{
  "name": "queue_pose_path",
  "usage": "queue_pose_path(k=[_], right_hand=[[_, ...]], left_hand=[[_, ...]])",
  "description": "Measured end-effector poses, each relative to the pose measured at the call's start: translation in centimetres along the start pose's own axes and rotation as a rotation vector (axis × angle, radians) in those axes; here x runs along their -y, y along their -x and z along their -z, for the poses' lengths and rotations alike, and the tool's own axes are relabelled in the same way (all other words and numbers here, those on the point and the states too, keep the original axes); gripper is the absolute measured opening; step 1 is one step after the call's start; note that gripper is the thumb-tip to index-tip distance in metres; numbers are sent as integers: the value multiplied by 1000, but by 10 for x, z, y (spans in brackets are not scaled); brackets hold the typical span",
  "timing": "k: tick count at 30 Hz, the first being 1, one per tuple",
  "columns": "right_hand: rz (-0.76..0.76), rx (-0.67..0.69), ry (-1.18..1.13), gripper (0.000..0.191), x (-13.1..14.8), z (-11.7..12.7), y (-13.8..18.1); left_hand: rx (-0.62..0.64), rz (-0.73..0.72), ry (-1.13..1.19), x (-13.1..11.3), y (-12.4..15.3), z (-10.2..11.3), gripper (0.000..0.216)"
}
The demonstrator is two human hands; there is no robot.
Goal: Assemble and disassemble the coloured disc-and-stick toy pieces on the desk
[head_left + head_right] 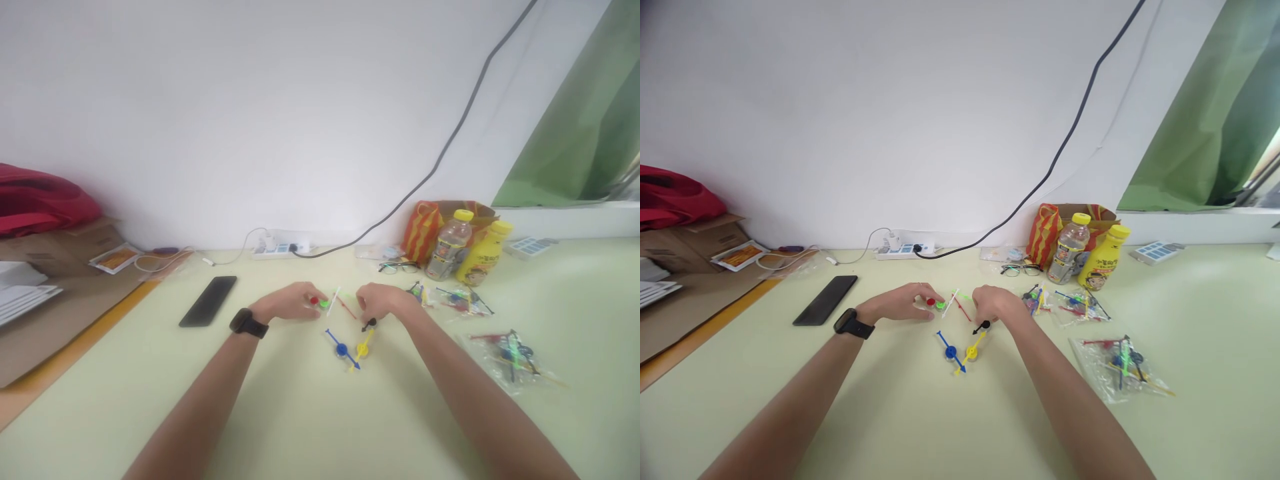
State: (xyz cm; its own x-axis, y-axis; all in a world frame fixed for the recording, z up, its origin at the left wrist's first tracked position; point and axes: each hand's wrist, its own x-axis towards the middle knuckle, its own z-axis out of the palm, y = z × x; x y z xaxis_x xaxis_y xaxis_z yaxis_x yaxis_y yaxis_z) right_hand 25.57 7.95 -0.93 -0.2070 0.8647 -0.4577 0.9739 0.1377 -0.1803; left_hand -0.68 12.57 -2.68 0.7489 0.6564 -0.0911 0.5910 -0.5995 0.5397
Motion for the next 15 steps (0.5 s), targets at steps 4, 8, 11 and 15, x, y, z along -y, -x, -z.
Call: queue_pose_path(k=[4,8,11,15], right_hand=[[29,43,-28,20,-3,0,-3],[67,56,-42,23,-9,4,-2],[90,64,-41,31,-12,5,0],[105,57,-36,33,-12,5,3]], left_hand=[[-7,67,14,7,4,5,40],[6,96,21,11,6,10,42],[14,103,7,12,6,10,42],[-5,101,-2,15,5,9,42]])
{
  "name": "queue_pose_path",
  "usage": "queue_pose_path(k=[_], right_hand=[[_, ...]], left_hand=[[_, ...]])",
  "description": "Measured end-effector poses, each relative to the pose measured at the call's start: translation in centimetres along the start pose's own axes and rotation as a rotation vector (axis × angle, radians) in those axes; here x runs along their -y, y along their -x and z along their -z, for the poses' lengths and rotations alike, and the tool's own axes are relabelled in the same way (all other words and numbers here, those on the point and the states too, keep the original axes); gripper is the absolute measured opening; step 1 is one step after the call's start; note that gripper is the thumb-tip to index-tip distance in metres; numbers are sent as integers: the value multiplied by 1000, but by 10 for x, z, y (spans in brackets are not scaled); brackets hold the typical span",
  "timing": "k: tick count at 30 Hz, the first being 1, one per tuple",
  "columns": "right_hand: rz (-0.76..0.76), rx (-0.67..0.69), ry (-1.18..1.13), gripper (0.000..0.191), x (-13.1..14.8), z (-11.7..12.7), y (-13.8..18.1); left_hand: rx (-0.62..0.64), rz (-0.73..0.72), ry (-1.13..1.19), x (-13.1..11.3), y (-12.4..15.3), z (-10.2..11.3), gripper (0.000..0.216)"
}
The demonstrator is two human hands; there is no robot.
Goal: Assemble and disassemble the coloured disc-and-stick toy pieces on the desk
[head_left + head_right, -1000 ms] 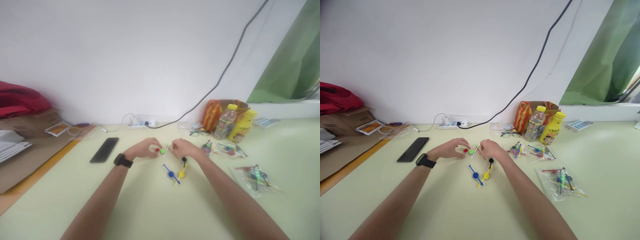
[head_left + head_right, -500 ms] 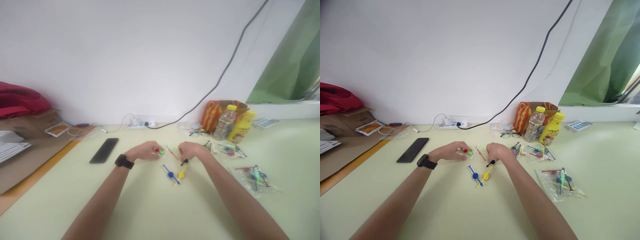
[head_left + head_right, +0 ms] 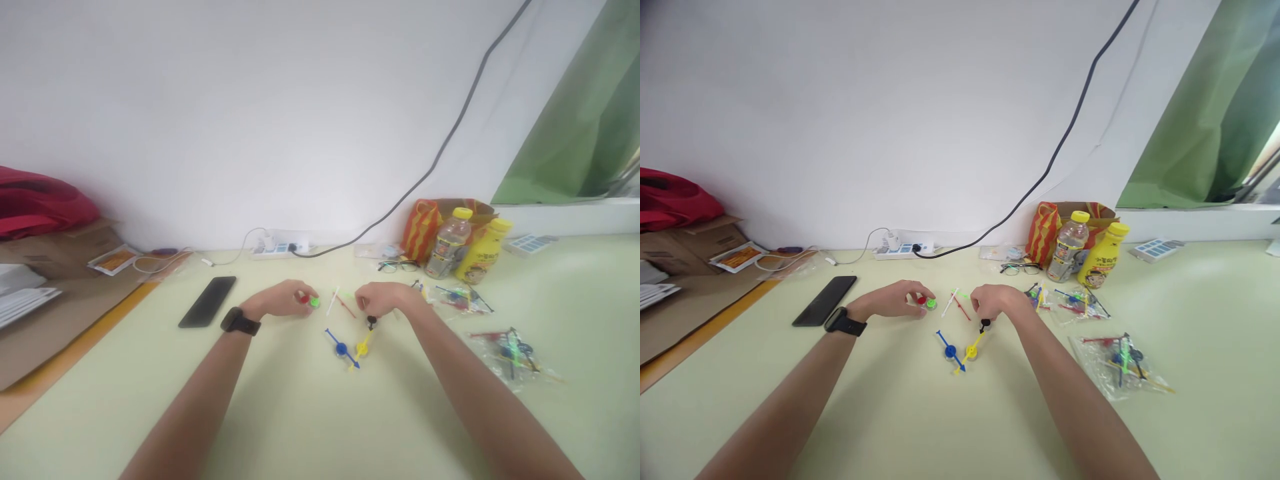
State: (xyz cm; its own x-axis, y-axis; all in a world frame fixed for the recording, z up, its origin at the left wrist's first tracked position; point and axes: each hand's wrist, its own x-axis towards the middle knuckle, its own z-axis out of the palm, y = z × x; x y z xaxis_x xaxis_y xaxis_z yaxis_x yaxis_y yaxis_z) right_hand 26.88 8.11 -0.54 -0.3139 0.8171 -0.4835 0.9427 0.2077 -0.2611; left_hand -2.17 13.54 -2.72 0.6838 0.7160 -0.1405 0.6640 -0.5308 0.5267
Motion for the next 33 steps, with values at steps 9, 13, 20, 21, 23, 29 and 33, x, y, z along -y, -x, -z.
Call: queue_pose_path(k=[9,13,20,21,23,29,33], right_hand=[[88,-144,-14,24,-5,1,-8],[81,-186,-12,26,-6,-1,-11],[72,-83,21,33,-6,-5,-7],[72,-76,24,33,-5,-5,-7],[68,-70,23,26,-4,-4,-8],[65,-22,4,25,-1,-8,-11],[115,-97,-24,25,0,-7,-11]], left_hand=[[-85,40,25,-10,-1,-2,48],[-98,9,-16,-17,-3,-7,45],[-121,-23,-63,-24,-6,-16,38],[-121,-21,-59,-24,-6,-15,38],[-120,-13,-50,-23,-6,-15,39],[-108,-3,-27,-16,-7,-13,42],[-157,-18,-35,-13,-8,-13,40]])
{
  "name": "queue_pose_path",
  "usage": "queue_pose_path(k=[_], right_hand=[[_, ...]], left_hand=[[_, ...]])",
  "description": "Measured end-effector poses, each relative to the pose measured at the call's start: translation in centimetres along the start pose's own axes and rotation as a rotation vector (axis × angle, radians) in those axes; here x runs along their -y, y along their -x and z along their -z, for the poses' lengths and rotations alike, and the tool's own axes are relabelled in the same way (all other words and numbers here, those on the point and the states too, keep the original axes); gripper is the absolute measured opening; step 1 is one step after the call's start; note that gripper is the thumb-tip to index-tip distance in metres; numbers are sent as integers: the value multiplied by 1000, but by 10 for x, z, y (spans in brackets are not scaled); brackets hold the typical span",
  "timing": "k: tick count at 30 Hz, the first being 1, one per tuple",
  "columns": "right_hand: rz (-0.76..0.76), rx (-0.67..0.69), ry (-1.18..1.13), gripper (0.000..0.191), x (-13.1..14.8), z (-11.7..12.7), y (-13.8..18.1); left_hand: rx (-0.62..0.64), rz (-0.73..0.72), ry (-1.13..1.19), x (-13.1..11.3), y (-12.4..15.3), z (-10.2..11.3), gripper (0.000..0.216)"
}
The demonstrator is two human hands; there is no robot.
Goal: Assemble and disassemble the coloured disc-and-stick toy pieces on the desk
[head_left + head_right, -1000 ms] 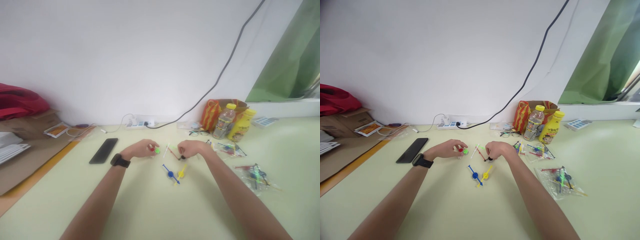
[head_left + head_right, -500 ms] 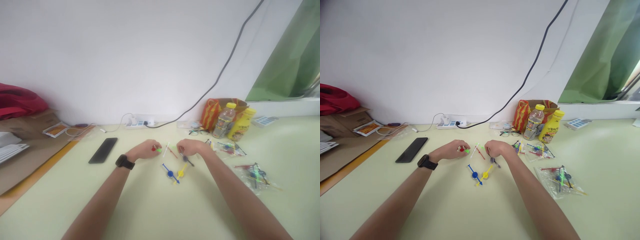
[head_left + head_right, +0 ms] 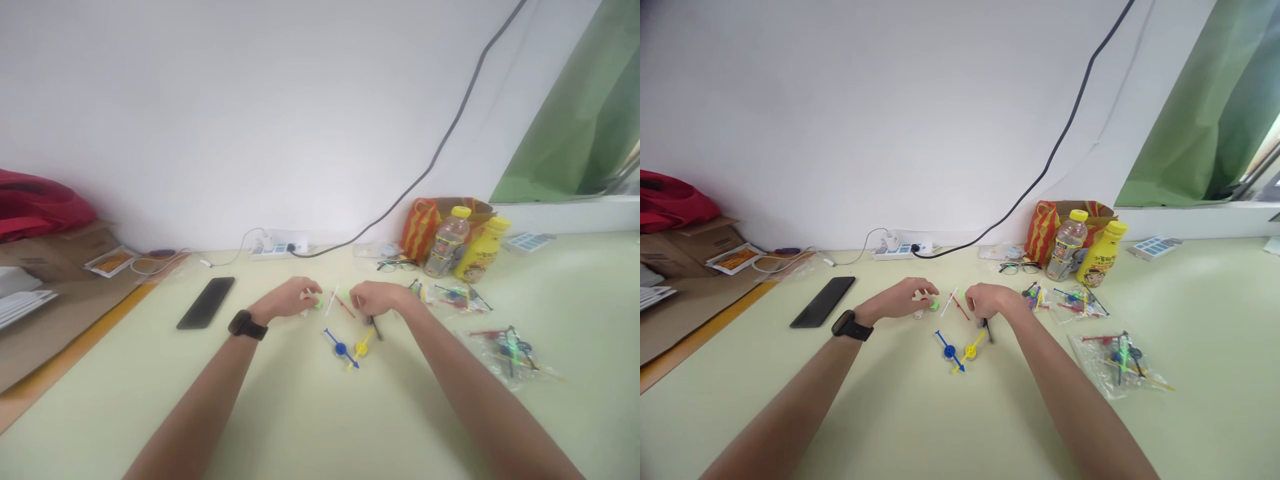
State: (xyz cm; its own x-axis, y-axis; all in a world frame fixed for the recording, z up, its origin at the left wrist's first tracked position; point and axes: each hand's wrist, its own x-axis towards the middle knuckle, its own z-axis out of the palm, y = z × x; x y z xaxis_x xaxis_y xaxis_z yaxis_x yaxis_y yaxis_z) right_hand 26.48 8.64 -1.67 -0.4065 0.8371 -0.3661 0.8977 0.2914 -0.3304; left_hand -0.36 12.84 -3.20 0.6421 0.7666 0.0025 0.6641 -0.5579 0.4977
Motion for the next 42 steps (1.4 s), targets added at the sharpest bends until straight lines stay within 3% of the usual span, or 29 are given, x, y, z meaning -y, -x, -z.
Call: queue_pose_path(k=[6,8,13,20,26,33,42], right_hand=[[103,-222,-69,32,2,8,0],[135,-195,-72,32,1,6,-1],[277,57,-95,32,-6,-4,-8],[240,-38,-142,15,-7,4,-3],[319,-202,-465,11,4,11,4],[352,-181,-878,16,14,4,-8],[302,-236,-1174,13,31,-1,-11]], left_hand=[[-66,-73,81,-10,-3,5,34],[-67,-91,97,-16,-3,6,33],[-67,-92,90,-21,-1,7,33],[-71,-91,103,-22,0,9,31],[-77,-139,244,-42,2,13,35],[-201,-131,384,-48,1,17,32],[-167,-107,622,-50,1,18,30]])
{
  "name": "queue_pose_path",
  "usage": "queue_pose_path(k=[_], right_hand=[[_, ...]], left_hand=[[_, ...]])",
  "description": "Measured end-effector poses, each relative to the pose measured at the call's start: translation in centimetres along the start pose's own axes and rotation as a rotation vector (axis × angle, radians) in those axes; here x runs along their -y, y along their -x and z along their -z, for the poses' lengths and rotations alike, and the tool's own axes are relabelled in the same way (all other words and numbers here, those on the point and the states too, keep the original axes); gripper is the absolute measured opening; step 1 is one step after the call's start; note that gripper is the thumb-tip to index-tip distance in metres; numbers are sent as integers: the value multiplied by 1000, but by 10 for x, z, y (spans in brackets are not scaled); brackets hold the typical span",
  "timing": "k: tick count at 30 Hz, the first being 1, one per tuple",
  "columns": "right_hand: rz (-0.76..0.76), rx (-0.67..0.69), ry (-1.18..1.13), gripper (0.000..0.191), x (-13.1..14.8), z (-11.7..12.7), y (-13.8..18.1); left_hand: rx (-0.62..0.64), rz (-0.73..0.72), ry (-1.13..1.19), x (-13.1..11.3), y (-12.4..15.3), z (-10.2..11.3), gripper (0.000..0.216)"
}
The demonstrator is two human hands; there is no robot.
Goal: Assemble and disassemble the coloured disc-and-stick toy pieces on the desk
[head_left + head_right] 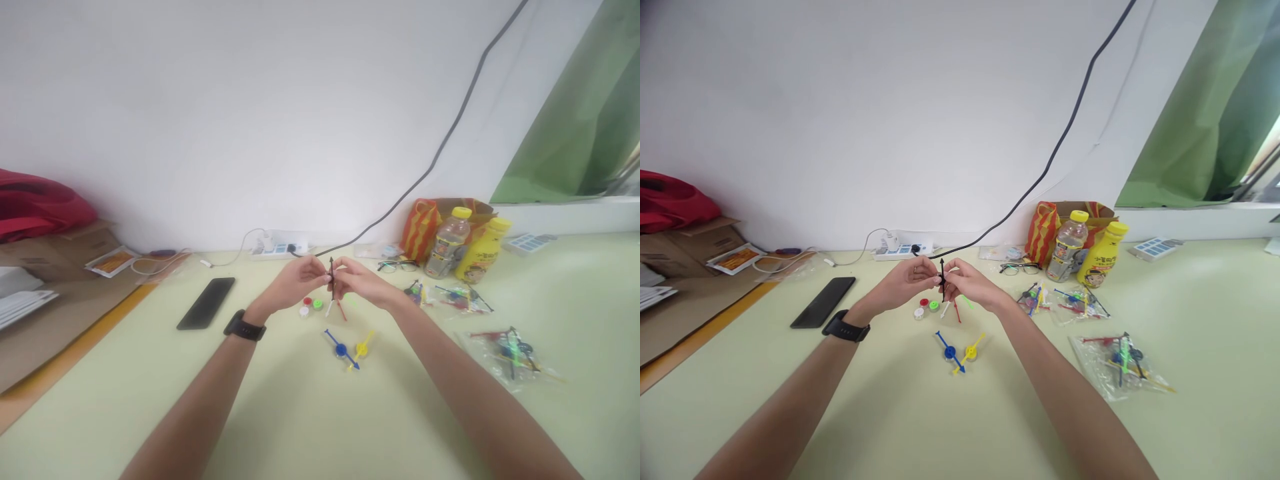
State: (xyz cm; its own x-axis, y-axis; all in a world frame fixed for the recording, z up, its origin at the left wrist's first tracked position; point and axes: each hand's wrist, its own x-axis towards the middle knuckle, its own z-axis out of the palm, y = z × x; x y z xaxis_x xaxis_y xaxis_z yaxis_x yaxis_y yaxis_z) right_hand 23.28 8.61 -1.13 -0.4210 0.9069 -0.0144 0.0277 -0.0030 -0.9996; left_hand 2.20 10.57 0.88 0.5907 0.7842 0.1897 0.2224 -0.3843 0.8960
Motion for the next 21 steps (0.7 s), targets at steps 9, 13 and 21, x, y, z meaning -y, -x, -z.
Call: queue_pose_path(k=[9,13,21], right_hand=[[-15,-8,-183,15,2,-6,-2],[-11,-2,-204,16,-1,-7,-3],[75,3,-234,20,-8,-5,-8]], left_hand=[[-71,-79,-79,0,-3,-2,27],[-53,-71,-104,-1,-3,-1,26],[-46,-51,-18,-2,-1,-1,27]])
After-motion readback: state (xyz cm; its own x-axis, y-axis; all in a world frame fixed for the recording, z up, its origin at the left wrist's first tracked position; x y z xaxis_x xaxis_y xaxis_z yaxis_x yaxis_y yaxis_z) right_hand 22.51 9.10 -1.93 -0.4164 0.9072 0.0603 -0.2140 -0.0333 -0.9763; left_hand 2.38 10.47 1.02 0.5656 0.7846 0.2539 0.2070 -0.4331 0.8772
